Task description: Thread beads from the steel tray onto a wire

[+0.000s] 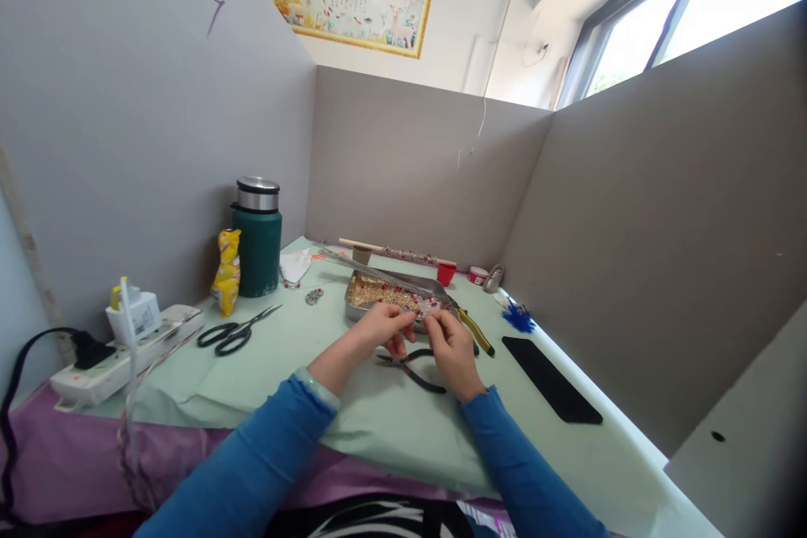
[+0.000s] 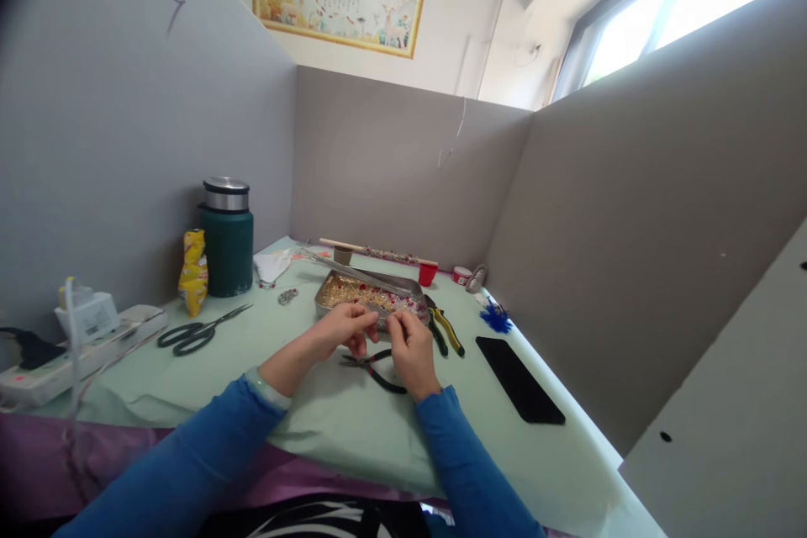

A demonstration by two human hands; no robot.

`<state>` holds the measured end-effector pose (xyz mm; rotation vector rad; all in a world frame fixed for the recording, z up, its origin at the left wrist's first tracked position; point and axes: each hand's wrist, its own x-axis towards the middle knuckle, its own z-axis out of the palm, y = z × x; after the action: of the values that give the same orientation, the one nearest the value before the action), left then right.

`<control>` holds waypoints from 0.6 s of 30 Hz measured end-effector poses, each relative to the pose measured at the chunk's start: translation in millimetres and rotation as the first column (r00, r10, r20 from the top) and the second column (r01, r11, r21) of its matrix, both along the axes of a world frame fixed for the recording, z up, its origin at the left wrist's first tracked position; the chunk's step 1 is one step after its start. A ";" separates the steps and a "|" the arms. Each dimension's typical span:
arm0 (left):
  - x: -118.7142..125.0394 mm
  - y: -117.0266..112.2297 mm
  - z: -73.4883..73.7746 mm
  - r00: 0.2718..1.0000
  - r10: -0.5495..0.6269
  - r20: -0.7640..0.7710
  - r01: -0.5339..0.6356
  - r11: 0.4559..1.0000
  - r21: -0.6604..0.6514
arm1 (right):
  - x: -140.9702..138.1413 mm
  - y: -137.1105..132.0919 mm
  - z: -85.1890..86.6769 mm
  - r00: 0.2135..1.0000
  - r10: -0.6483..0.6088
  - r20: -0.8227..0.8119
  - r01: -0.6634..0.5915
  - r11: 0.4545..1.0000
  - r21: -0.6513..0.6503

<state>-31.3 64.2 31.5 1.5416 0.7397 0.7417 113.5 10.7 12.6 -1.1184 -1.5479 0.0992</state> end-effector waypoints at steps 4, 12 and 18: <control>0.1 -0.1 0.7 0.961 0.276 0.001 -0.256 0.889 0.380 | 1.1 0.8 -1.6 0.989 -0.040 0.139 0.030 0.997 0.076; 0.8 -9.5 3.2 0.977 0.167 -0.136 -0.035 0.746 0.665 | 4.9 3.9 -9.5 0.929 -0.126 0.348 0.074 0.984 0.159; 0.3 -2.8 -2.5 0.957 0.175 -0.230 0.009 0.778 0.628 | 5.3 2.8 -11.6 0.871 -0.186 0.454 0.118 0.978 0.173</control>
<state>-31.0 61.3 29.0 2.2703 0.8162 0.9049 118.9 13.5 1.0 -1.2029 -1.8491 -0.4140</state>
